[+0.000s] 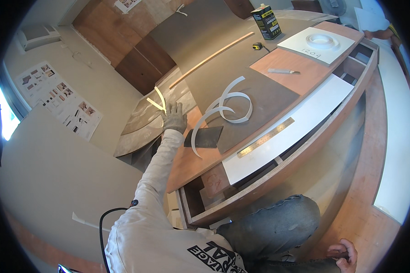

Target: The person sits on the floor and applies adhesive to a long strip of white edge banding using a green spray bottle. They then press the banding onto the edge of a wooden board and smooth it down. The person repeats this process for multiple strips, handling the banding and spray bottle with both hands.

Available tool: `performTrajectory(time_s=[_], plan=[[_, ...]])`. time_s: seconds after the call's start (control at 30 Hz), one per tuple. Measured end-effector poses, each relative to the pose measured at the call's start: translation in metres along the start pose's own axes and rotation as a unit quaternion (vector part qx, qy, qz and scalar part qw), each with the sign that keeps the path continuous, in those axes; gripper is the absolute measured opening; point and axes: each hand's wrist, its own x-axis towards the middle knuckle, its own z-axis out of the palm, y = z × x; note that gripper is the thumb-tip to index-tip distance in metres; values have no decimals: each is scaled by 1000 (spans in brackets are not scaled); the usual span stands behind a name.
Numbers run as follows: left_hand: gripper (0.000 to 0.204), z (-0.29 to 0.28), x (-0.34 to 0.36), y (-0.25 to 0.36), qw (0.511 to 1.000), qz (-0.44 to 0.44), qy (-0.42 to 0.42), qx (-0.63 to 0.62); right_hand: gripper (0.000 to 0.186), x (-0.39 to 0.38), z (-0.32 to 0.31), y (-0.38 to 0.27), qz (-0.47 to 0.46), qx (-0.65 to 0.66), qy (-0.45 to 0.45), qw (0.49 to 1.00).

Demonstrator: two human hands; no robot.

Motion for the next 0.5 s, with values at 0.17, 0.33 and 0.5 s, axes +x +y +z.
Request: performTrajectory(time_s=[0.17,0.33,0.5], plan=[[58,10,-11,-10,998,39,55,7,76,-1,0,4,-23,-12,9,1000],[55,14,-21,-15,999,16,-1,29,74,0,0,4,-25,-9,-2,1000],[54,18,-37,-24,999,21,24,-1,72,1,7,-2,-30,-18,2,999]])
